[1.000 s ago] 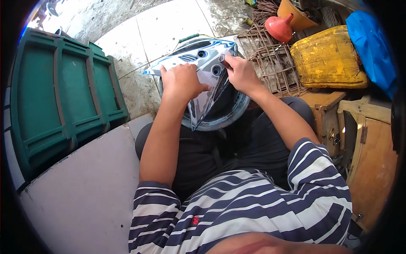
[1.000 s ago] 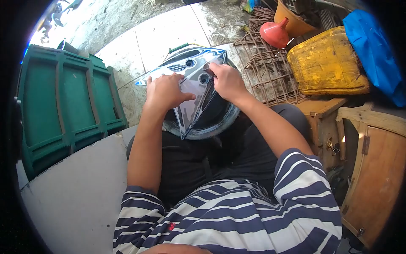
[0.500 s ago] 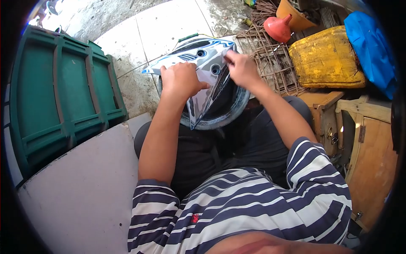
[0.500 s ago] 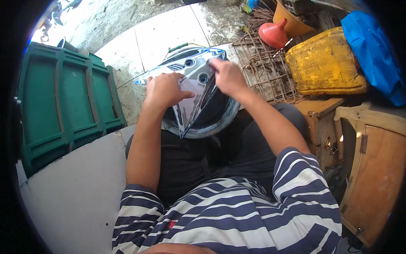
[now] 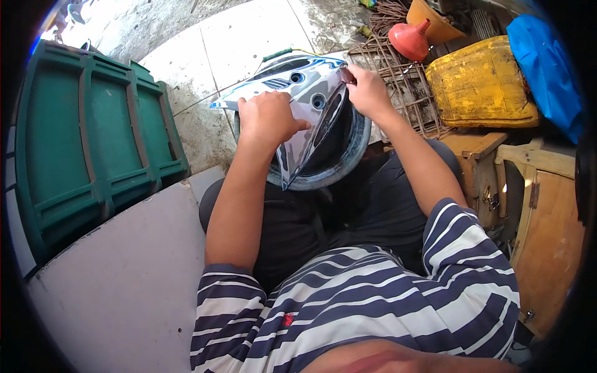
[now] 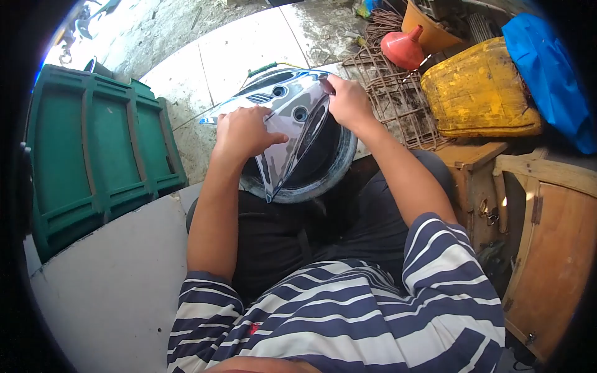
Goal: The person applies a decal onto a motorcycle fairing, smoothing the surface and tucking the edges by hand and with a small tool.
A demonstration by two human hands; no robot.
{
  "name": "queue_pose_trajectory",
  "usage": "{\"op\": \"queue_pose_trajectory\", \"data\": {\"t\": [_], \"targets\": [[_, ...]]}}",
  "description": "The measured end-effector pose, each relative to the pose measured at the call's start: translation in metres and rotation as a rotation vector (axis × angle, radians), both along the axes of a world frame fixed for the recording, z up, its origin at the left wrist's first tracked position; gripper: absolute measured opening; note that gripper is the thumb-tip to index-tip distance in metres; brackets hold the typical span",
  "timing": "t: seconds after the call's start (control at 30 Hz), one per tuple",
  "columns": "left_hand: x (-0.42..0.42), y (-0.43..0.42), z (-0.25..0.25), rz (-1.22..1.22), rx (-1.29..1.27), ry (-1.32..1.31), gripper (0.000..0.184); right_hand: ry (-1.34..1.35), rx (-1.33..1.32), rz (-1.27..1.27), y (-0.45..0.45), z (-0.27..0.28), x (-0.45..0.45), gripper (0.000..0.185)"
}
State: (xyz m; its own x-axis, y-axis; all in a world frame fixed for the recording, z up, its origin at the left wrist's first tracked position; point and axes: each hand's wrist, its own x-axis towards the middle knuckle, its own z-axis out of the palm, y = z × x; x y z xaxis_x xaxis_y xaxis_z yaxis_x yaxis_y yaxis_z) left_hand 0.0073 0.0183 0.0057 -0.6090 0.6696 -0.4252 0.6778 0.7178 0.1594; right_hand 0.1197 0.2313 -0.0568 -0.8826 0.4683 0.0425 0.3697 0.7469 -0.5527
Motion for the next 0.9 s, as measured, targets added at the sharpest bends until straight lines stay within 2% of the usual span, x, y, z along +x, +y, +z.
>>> {"op": "queue_pose_trajectory", "data": {"t": [0.13,0.23,0.3,0.43,0.5,0.53,0.57,0.63,0.73,0.83,0.9], "targets": [[-0.002,0.001,-0.005,-0.007,0.041,0.002,0.063,-0.024,0.047,0.170,-0.028,-0.007,0.005,0.018],[0.000,-0.002,-0.003,-0.012,0.030,-0.007,0.063,-0.005,-0.027,0.033,-0.020,-0.002,0.003,0.018],[0.000,-0.001,0.002,-0.008,0.010,-0.011,0.063,0.034,0.073,0.020,-0.003,-0.009,0.000,0.020],[-0.001,0.002,-0.001,-0.002,0.039,-0.002,0.063,-0.027,0.040,0.148,-0.026,-0.010,0.005,0.020],[0.000,0.001,0.000,-0.003,0.021,-0.021,0.063,0.039,-0.045,0.072,-0.023,0.005,0.006,0.021],[0.000,0.000,0.000,-0.006,0.006,-0.019,0.063,-0.036,-0.015,0.024,-0.013,0.004,0.001,0.021],[0.000,0.001,0.001,-0.006,-0.008,-0.015,0.063,0.079,-0.021,0.007,-0.006,0.002,-0.002,0.020],[-0.001,0.000,0.001,-0.003,0.000,-0.008,0.063,0.011,0.044,-0.010,-0.010,0.003,-0.002,0.019],[-0.002,0.000,-0.003,-0.011,0.037,-0.011,0.063,0.074,0.087,0.184,-0.029,-0.013,0.006,0.016],[-0.002,-0.001,-0.002,-0.009,0.022,-0.022,0.064,0.046,-0.028,0.045,-0.014,-0.002,0.001,0.016],[-0.001,0.000,0.002,-0.013,0.011,-0.018,0.064,0.058,0.091,-0.006,0.002,-0.006,-0.002,0.014]]}}
